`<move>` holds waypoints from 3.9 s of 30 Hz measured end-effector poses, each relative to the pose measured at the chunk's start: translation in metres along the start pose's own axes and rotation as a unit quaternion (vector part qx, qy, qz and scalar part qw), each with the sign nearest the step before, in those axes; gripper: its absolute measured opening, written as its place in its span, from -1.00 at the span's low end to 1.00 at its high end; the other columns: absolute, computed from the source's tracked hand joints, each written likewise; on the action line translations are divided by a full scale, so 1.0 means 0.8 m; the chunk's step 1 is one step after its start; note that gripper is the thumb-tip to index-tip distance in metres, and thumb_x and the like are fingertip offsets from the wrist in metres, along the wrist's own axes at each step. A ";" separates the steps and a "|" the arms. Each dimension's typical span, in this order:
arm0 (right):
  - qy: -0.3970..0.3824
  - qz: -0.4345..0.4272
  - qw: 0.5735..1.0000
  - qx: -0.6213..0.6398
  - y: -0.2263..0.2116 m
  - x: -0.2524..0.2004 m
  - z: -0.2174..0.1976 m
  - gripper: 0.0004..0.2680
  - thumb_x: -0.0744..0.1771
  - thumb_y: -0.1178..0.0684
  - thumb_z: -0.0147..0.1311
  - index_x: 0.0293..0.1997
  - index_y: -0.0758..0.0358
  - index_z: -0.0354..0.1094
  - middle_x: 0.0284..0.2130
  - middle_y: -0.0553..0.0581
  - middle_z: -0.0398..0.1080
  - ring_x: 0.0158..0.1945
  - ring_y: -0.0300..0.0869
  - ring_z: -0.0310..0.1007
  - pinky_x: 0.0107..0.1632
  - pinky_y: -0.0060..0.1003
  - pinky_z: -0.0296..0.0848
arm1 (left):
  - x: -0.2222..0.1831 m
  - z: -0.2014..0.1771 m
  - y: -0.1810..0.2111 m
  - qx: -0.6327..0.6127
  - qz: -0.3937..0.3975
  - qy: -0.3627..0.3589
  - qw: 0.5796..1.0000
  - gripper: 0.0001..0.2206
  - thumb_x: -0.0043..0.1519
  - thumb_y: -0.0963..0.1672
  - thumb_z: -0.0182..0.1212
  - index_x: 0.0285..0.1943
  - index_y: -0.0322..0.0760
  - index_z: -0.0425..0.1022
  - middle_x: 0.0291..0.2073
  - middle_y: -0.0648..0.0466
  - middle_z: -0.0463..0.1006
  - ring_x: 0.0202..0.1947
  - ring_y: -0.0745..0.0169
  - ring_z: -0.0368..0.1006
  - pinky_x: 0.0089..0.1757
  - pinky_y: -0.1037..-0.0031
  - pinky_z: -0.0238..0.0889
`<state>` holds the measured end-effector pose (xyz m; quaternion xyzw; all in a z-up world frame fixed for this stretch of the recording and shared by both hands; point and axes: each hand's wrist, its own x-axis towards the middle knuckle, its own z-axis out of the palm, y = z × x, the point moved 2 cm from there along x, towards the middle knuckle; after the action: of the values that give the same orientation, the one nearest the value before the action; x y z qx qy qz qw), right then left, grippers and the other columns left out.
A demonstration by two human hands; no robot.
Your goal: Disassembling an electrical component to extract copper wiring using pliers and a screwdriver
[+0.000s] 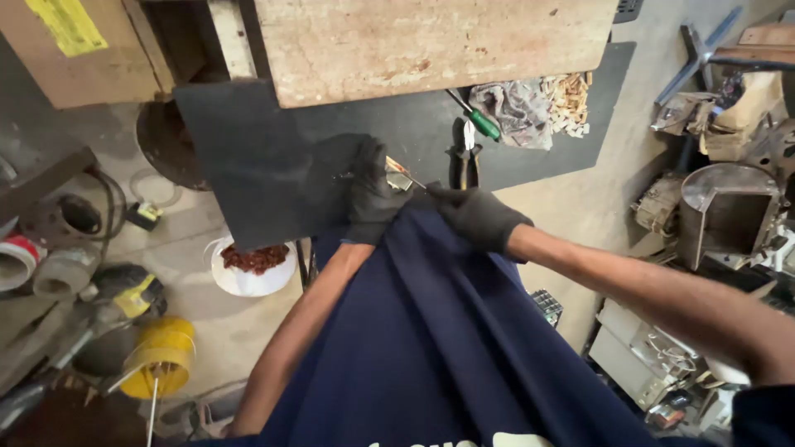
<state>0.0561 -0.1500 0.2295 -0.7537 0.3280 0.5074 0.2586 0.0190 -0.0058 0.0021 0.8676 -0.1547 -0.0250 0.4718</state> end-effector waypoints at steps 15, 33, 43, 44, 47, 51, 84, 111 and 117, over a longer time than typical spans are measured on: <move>0.113 0.064 0.991 -0.029 0.003 -0.011 0.074 -0.71 0.30 -0.35 0.07 0.15 -0.53 0.41 -0.15 -0.11 0.59 0.05 -0.09 0.53 0.13 -0.12 0.54 | 0.002 -0.017 0.016 0.055 -0.044 -0.039 0.997 0.03 -0.26 0.03 0.57 0.49 -0.18 0.14 0.22 -0.27 0.44 0.19 -0.36 0.44 0.13 -0.04 0.39; 0.124 -0.422 0.845 -0.303 0.064 0.054 0.054 -0.80 0.28 0.02 0.05 -0.03 -0.07 0.18 -0.40 0.16 0.42 0.11 0.15 0.49 -0.03 -0.01 0.57 | 0.015 -0.042 0.050 0.058 -0.047 0.070 0.995 -0.25 -0.23 -0.09 0.48 0.26 -0.09 0.36 -0.05 0.09 0.52 -0.08 0.04 0.59 -0.11 0.31 0.54; 0.070 -0.012 0.985 -0.159 0.083 0.013 0.110 -0.59 0.36 -0.39 -0.17 0.38 -0.88 -0.15 -0.09 0.05 0.57 0.04 -0.02 0.56 0.12 -0.02 0.53 | -0.004 -0.017 0.034 -0.007 -0.074 0.085 0.994 -0.37 -0.13 -0.11 0.44 0.20 -0.18 0.38 -0.08 -0.08 0.55 -0.07 -0.18 0.58 -0.12 0.21 0.52; 0.086 -0.029 0.987 -0.132 0.091 0.019 0.121 -0.56 0.35 -0.36 -0.13 0.41 -0.81 -0.15 -0.02 0.07 0.54 0.09 0.01 0.53 0.18 -0.01 0.50 | -0.012 -0.007 0.029 0.022 -0.066 0.100 0.993 -0.38 -0.10 -0.09 0.43 0.22 -0.18 0.39 -0.07 -0.08 0.55 -0.07 -0.16 0.58 -0.11 0.21 0.52; 0.174 -0.068 0.978 -0.094 0.112 0.048 0.179 -0.54 0.35 -0.32 -0.05 0.43 -0.74 -0.10 0.05 0.11 0.46 0.07 0.04 0.55 0.09 -0.03 0.55 | -0.024 0.015 0.000 0.058 -0.030 0.111 0.992 -0.37 -0.08 -0.06 0.46 0.23 -0.21 0.41 -0.05 -0.13 0.55 -0.07 -0.18 0.57 -0.09 0.17 0.52; 0.269 -0.149 0.952 0.000 0.114 0.062 0.202 -0.55 0.31 -0.22 0.17 0.37 -0.58 0.14 0.10 0.17 0.41 0.11 0.10 0.52 0.02 -0.06 0.62 | -0.037 0.006 -0.011 -0.044 -0.073 0.037 0.996 -0.14 -0.13 0.01 0.63 0.37 -0.21 0.26 0.15 -0.22 0.49 0.12 -0.34 0.48 0.07 0.04 0.45; 0.104 -0.048 0.957 0.266 0.226 0.032 0.107 -0.66 0.37 -0.30 -0.06 0.35 -0.53 0.16 0.01 0.40 0.49 0.21 0.27 0.38 0.35 0.13 0.29 | 0.056 0.011 0.075 0.174 0.007 -0.142 0.974 -0.32 0.13 0.06 0.33 0.45 -0.08 0.25 0.21 -0.14 0.40 0.09 -0.24 0.50 0.01 0.09 0.46; -0.005 -0.090 0.972 0.217 0.133 -0.068 0.037 -0.63 0.31 -0.19 0.10 0.30 -0.46 0.31 -0.10 0.06 0.59 0.13 0.10 0.49 0.25 0.03 0.40 | -0.005 -0.090 -0.018 0.153 0.105 -0.085 0.979 -0.73 0.37 -0.05 0.27 0.02 -0.37 0.64 -0.19 -0.12 0.58 -0.09 0.06 0.55 0.05 0.51 0.43; -0.033 -0.060 0.968 0.241 0.122 -0.047 0.032 -0.70 0.31 -0.18 0.15 0.20 -0.37 0.44 -0.20 0.04 0.60 0.05 -0.02 0.54 0.22 -0.07 0.45 | 0.033 -0.093 0.016 0.110 0.007 -0.160 0.981 -0.66 0.42 0.05 -0.01 -0.30 -0.05 0.59 -0.32 0.13 0.60 -0.19 0.15 0.54 0.01 0.48 0.36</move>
<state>-0.0428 -0.1864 0.2503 -0.6706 0.3860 0.4210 0.4734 0.0549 0.0404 0.0565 0.8978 -0.2360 -0.1433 0.3431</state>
